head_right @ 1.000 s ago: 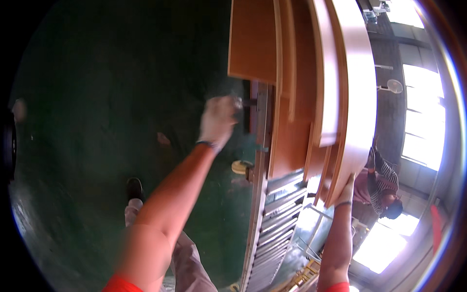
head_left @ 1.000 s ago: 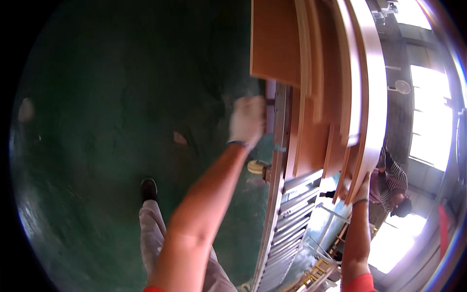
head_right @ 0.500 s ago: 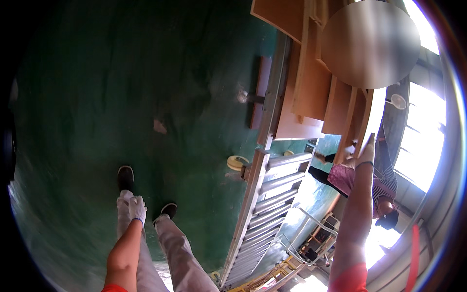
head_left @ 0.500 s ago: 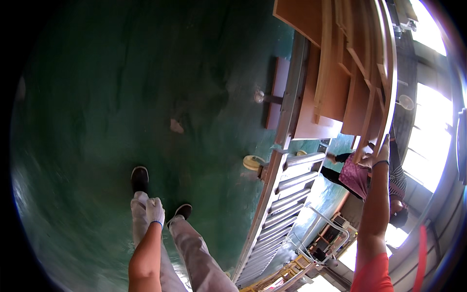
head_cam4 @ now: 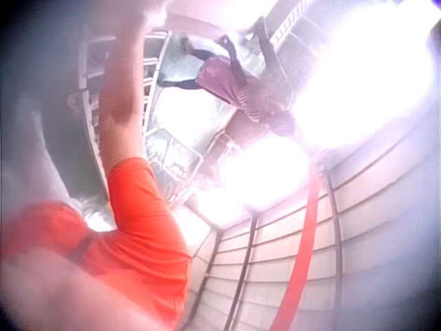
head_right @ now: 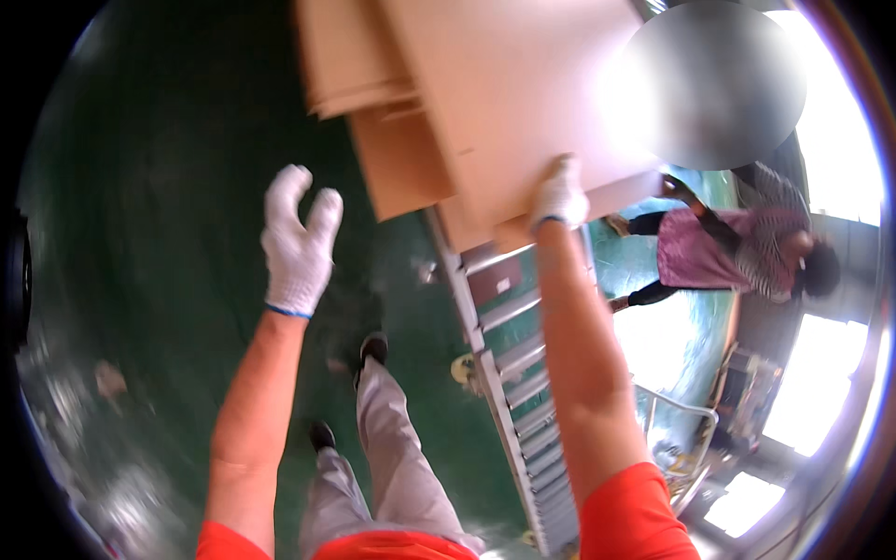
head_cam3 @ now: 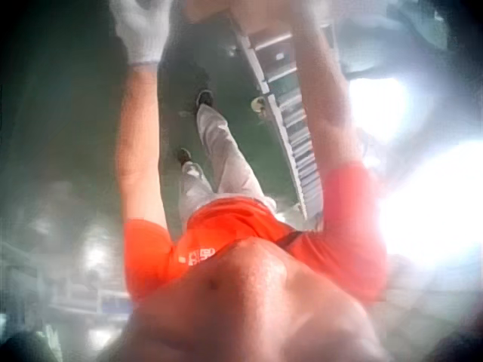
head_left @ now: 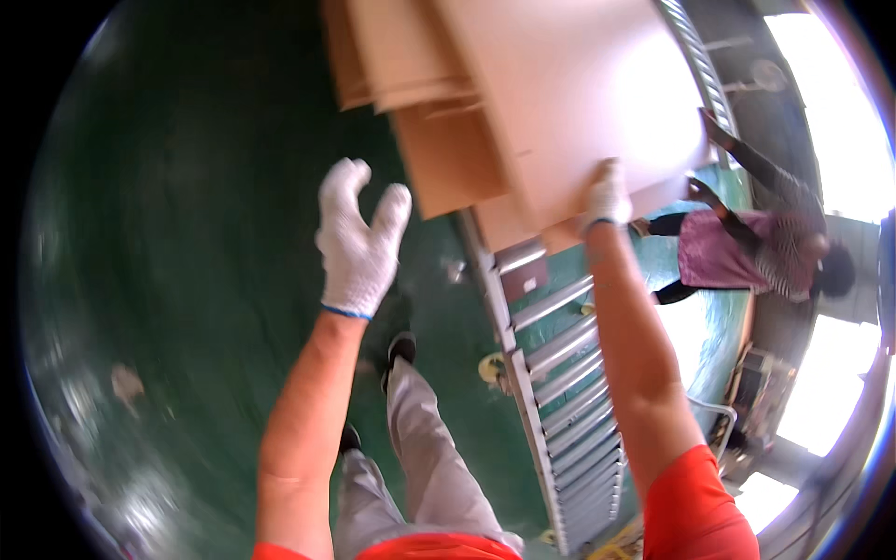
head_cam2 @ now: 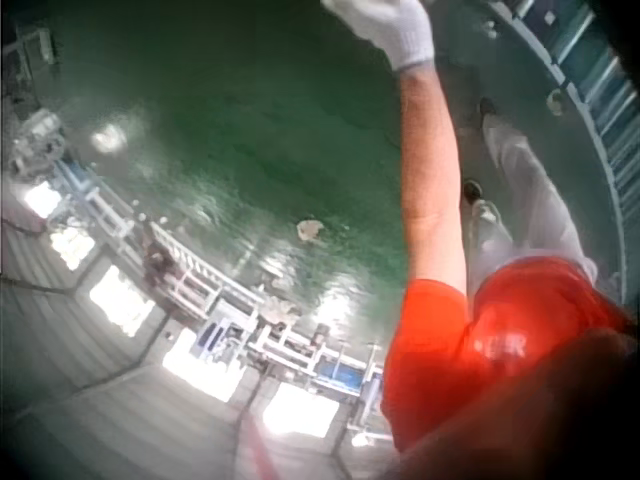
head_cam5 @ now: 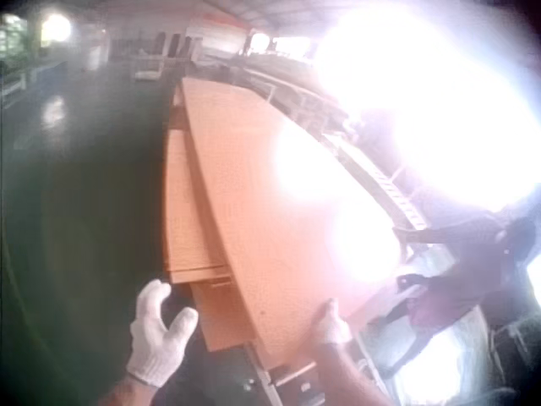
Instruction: The person picks up and moves several wood panels and boards between tables and a stack in a workshop, working with a second person to move one large panel onto a rollers track.
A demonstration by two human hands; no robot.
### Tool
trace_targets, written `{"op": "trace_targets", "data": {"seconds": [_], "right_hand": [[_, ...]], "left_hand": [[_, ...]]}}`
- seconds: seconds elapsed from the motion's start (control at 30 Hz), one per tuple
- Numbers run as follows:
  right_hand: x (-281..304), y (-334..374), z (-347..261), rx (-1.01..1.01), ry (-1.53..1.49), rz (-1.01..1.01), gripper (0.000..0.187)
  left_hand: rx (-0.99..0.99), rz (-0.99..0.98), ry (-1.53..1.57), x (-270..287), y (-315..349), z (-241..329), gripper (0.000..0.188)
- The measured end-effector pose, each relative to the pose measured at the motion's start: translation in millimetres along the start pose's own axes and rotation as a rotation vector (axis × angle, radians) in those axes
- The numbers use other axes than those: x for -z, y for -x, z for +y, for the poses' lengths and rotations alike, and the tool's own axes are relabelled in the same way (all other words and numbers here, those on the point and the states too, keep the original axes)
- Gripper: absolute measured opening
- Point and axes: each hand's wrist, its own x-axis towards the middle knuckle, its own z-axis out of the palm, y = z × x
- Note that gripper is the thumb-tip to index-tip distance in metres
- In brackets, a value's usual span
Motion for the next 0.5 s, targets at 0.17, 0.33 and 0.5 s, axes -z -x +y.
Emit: {"op": "trace_targets", "data": {"seconds": [0.17,0.33,0.5], "right_hand": [[-69.9,68.7,-68.1,-0.143,0.371,0.072,0.095],[-98.3,42.4,-105.7,-0.195,0.348,0.02,0.09],[-146.9,35.3,-110.9,-0.18,0.477,-0.019,0.088]], "left_hand": [[0.121,-0.03,-0.176,-62.6,-223.0,50.5,0.093],[0.258,-0.275,-0.249,-131.0,-314.1,24.6,0.113],[0.124,-0.481,-0.634,-170.8,-332.7,31.1,0.097]]}}
